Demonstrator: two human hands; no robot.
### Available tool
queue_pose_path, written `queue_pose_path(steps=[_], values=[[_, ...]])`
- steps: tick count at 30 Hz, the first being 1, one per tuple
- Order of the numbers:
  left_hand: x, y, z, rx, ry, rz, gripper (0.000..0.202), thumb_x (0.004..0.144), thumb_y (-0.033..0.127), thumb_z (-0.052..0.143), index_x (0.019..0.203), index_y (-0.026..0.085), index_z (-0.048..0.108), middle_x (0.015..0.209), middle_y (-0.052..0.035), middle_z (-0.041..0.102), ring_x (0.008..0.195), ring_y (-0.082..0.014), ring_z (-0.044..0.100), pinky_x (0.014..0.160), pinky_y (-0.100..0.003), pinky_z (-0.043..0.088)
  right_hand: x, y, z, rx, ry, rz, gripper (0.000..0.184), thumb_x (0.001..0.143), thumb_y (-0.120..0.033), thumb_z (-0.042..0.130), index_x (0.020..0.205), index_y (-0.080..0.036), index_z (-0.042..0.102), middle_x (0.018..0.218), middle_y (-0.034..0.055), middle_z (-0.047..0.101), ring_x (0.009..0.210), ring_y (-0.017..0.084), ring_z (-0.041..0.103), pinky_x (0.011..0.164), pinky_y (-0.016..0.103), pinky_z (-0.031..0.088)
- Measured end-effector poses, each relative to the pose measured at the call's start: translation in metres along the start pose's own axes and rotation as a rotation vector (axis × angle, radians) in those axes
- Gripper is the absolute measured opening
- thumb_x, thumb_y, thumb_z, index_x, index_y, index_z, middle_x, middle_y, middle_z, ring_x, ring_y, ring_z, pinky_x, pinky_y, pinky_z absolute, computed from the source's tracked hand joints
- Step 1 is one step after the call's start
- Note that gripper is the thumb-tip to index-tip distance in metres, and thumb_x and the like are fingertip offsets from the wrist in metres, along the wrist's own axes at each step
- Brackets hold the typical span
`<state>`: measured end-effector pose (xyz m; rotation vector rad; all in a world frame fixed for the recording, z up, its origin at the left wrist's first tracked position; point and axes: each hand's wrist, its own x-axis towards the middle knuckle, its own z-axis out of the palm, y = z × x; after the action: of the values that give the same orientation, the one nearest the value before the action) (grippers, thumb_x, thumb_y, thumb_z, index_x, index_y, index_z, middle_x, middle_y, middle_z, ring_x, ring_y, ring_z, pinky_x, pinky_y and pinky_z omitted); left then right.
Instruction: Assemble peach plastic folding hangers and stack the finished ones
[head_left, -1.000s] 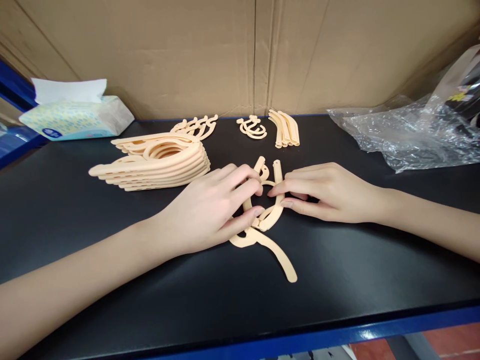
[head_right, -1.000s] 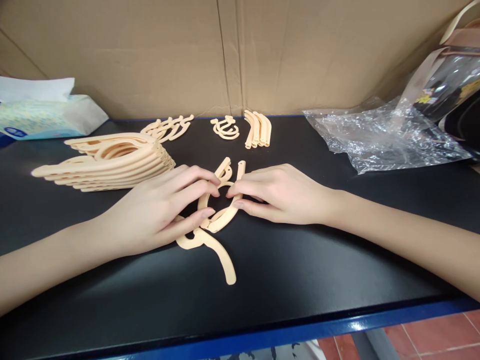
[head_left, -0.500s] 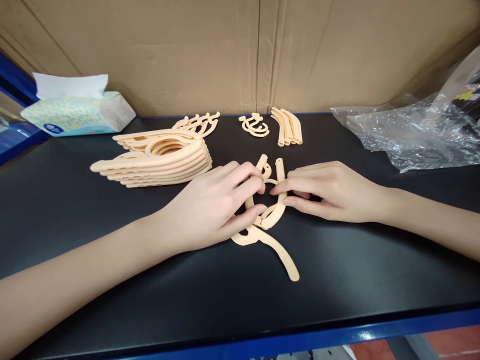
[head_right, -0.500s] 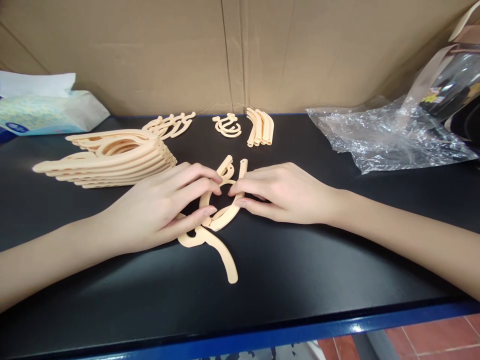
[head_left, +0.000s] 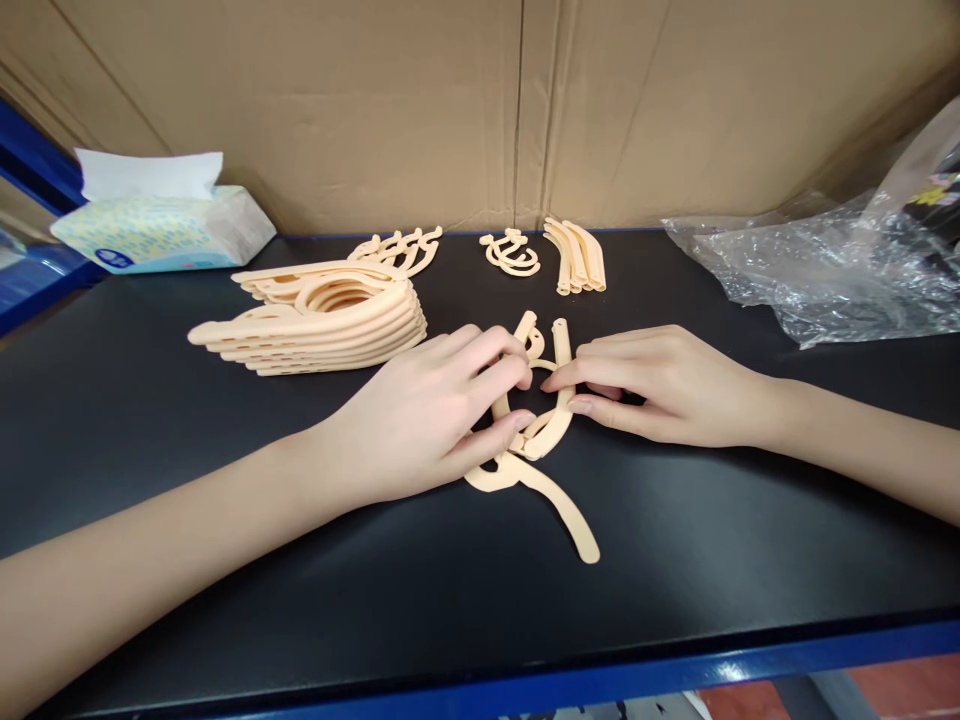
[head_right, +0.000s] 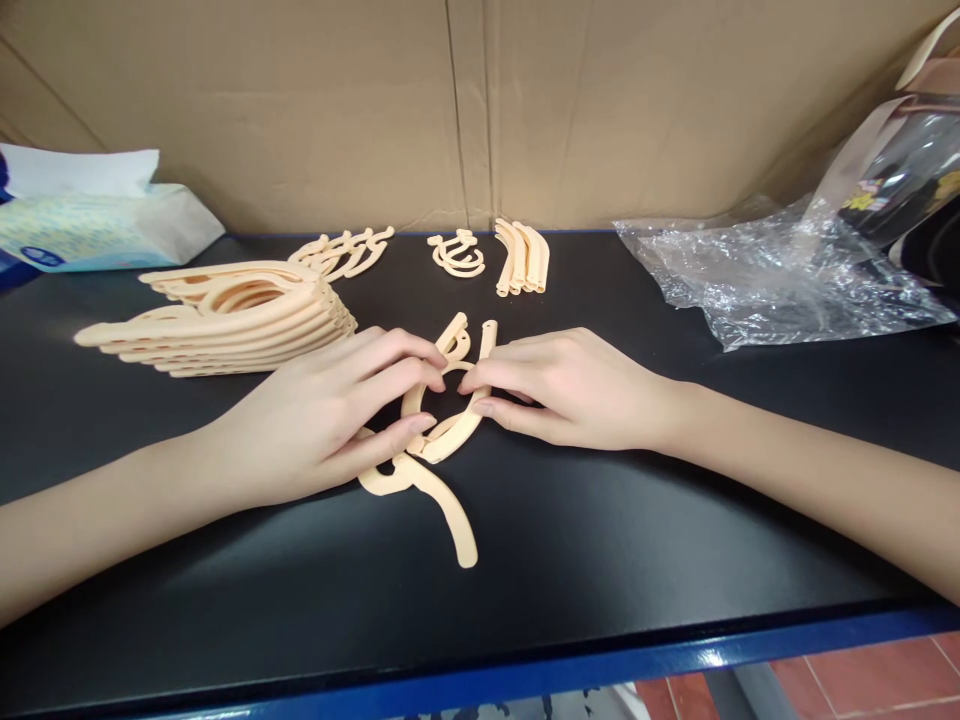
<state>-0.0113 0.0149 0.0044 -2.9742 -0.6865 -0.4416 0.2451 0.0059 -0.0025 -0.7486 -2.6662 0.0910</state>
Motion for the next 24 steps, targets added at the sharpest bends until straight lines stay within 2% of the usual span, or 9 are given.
queue_pose_path(steps=[17,24], values=[[0.0007,0.0012,-0.0018,-0.025,-0.027,-0.022,0.027,0.100,0.032,0.043,0.104,0.012,0.061,0.113,-0.0116,0.061,0.092,-0.0231,0.058,0.076,-0.035,0.047,-0.0011,-0.0008,-0.0002,0.005,0.001,-0.021,0.023,0.098,-0.033,0.053,0.112,-0.017,0.064,0.091,0.0024,0.071,0.070,0.012,0.061,0.065,0.025,0.044],[0.0004,0.0004,-0.0013,-0.020,-0.023,-0.025,0.027,0.101,0.033,0.042,0.105,0.013,0.060,0.114,-0.0108,0.061,0.092,-0.0225,0.058,0.077,-0.036,0.048,-0.0017,0.0005,-0.0007,0.033,-0.050,0.016,0.021,0.096,-0.025,0.052,0.113,-0.018,0.061,0.092,0.0016,0.068,0.073,0.012,0.060,0.066,0.024,0.043]])
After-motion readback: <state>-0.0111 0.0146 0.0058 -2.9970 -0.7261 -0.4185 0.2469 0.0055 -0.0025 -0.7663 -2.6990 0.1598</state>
